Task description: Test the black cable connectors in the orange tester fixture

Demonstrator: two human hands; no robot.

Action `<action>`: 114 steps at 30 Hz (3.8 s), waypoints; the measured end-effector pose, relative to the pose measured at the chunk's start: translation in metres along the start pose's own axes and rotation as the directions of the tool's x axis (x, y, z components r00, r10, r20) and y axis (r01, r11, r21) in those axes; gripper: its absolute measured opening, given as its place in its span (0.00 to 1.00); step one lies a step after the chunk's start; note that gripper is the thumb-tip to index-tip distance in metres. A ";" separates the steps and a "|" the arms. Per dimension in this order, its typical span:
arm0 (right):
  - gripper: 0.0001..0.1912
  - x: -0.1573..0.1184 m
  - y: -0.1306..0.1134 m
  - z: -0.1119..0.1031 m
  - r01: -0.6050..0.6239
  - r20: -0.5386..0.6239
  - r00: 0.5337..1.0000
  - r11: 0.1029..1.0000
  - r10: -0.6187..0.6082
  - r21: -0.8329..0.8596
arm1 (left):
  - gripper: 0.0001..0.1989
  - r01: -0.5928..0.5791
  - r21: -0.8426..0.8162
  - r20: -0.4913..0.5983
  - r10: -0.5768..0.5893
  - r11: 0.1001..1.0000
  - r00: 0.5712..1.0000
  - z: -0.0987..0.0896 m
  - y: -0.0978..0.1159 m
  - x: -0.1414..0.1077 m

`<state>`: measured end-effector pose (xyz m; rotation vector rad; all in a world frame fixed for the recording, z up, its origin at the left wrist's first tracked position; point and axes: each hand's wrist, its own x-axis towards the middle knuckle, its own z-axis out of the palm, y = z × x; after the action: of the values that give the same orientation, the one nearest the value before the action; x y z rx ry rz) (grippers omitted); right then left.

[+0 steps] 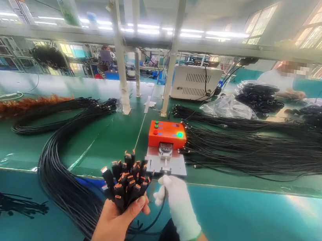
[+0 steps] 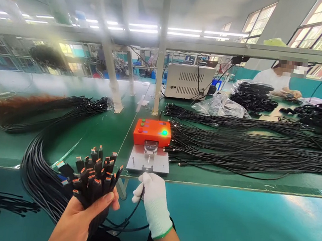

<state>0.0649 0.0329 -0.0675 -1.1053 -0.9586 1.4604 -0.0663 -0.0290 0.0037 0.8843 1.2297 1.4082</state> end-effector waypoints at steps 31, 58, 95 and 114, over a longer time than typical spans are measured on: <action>0.14 -0.041 -0.035 -0.021 0.100 -0.094 0.973 0.753 -0.211 -0.650 | 0.10 0.134 -0.006 0.007 -0.134 0.991 0.991 -0.005 -0.014 0.002; 0.13 -0.001 -0.010 0.003 -0.062 -0.105 0.993 0.997 0.058 -0.036 | 0.06 -0.024 0.059 0.003 0.024 0.998 1.000 -0.006 -0.020 0.007; 0.11 -0.053 -0.038 0.025 0.271 -0.008 0.961 0.943 -0.277 -0.191 | 0.14 0.003 -0.020 -0.025 -0.004 1.000 1.000 0.005 -0.023 0.011; 0.13 0.005 0.001 0.007 -0.003 -0.081 0.997 0.998 0.008 0.060 | 0.07 -0.010 -0.048 -0.027 0.009 0.999 1.000 0.003 -0.002 -0.002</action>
<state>0.0580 0.0373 -0.0676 -1.1154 -0.8505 1.4286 -0.0626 -0.0304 0.0027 0.8420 1.2078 1.4553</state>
